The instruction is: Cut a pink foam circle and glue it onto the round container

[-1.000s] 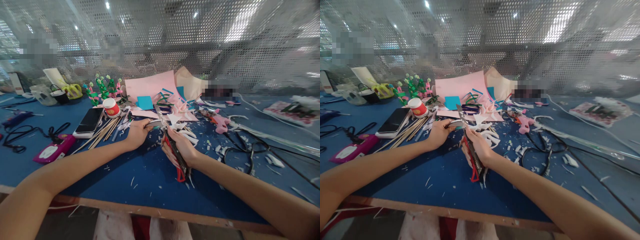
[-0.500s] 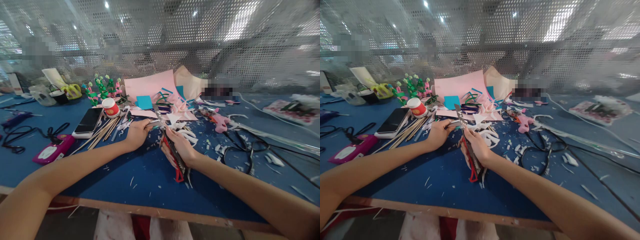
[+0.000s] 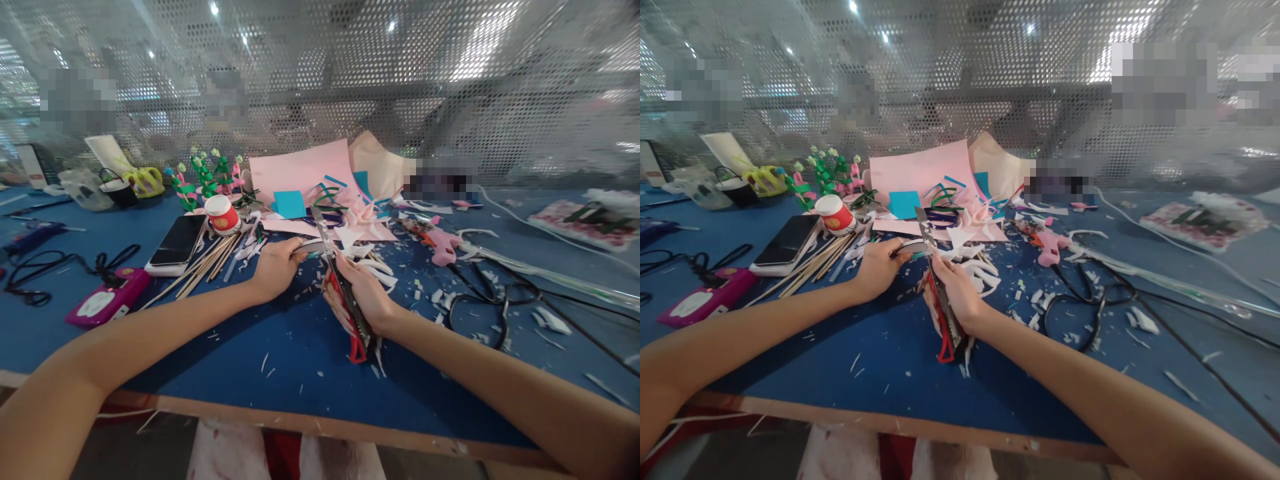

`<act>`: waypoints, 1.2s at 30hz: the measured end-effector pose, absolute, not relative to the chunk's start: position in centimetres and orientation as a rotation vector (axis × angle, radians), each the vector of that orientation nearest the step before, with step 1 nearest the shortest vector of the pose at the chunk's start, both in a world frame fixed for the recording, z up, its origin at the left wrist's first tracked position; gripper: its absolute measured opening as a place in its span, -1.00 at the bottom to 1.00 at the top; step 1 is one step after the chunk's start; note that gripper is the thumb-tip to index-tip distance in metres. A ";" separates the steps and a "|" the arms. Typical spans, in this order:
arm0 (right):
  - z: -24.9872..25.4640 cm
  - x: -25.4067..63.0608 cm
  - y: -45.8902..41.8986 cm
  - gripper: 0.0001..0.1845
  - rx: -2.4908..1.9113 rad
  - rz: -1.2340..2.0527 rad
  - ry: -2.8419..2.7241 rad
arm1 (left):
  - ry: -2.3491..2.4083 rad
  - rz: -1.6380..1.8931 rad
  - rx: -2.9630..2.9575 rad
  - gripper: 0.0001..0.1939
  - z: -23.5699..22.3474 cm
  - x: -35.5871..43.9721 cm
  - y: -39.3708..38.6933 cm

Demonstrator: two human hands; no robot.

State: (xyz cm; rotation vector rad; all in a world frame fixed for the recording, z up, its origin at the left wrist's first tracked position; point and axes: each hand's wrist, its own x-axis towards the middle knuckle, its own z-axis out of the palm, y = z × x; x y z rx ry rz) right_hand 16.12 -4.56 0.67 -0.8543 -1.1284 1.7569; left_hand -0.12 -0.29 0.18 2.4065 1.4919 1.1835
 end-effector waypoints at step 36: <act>0.8 15.8 -4.6 -0.53 -0.946 1.667 -1.160 | 1.508 1.203 2.390 -0.89 0.1 -0.1 -0.3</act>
